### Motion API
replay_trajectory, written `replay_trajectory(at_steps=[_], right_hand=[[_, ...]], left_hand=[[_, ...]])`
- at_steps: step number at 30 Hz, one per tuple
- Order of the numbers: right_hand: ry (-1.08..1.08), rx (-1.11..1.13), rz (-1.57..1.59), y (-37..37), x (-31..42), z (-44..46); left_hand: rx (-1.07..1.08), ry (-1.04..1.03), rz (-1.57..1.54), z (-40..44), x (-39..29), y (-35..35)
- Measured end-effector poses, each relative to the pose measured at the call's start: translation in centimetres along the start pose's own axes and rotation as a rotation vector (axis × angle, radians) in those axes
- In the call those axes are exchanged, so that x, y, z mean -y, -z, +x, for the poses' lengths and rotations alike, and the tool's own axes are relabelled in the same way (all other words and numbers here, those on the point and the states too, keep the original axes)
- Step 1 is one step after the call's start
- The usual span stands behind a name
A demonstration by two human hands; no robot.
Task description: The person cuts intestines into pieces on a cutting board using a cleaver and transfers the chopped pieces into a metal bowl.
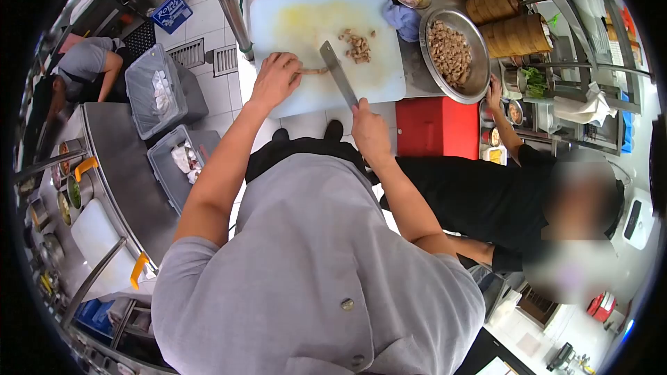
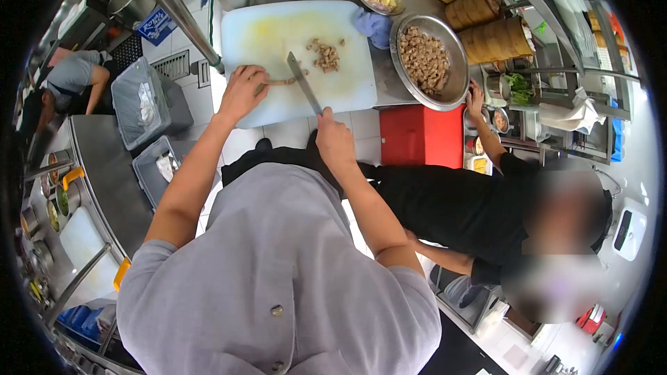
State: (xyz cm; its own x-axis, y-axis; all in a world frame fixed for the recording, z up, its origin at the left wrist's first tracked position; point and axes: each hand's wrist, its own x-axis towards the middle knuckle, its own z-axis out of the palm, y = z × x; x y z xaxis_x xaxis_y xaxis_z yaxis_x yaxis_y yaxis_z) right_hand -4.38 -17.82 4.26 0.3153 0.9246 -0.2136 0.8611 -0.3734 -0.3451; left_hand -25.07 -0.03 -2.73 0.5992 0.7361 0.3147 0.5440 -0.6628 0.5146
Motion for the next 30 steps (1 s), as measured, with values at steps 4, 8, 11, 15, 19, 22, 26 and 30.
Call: replay_trajectory(at_steps=[4, 8, 11, 15, 19, 22, 26, 30], right_hand=[[-0.021, -0.074, 0.035, 1.9, 1.3, -0.2], [0.015, -0.004, -0.042, -0.3, 0.6, 0.0], [0.012, -0.009, -0.048, 0.0, 0.6, 1.0], [0.029, -0.106, 0.073, 1.6, 1.6, 0.4], [0.017, 0.004, -0.015, 0.3, 1.2, 0.6], [0.036, -0.021, -0.003, -0.2, 0.5, 2.0], [0.072, -0.102, 0.048, 1.9, 1.9, 0.3], [0.078, 0.022, -0.043, -0.1, 1.0, 0.7]], left_hand=[[0.009, 0.028, -0.015, 0.0, 0.5, 0.5], [-0.016, 0.018, -0.061, -0.1, 0.9, 0.5], [0.002, 0.061, -0.094, -0.1, 1.2, 0.2], [-0.006, 0.059, -0.085, -0.2, 1.3, 0.8], [-0.026, 0.052, -0.104, -0.4, 1.3, 0.7], [-0.026, 0.057, -0.088, -0.2, 1.8, 0.8], [-0.008, 0.078, -0.105, -1.1, 1.6, 0.6], [-0.023, 0.063, -0.109, -1.3, 1.3, 0.6]])
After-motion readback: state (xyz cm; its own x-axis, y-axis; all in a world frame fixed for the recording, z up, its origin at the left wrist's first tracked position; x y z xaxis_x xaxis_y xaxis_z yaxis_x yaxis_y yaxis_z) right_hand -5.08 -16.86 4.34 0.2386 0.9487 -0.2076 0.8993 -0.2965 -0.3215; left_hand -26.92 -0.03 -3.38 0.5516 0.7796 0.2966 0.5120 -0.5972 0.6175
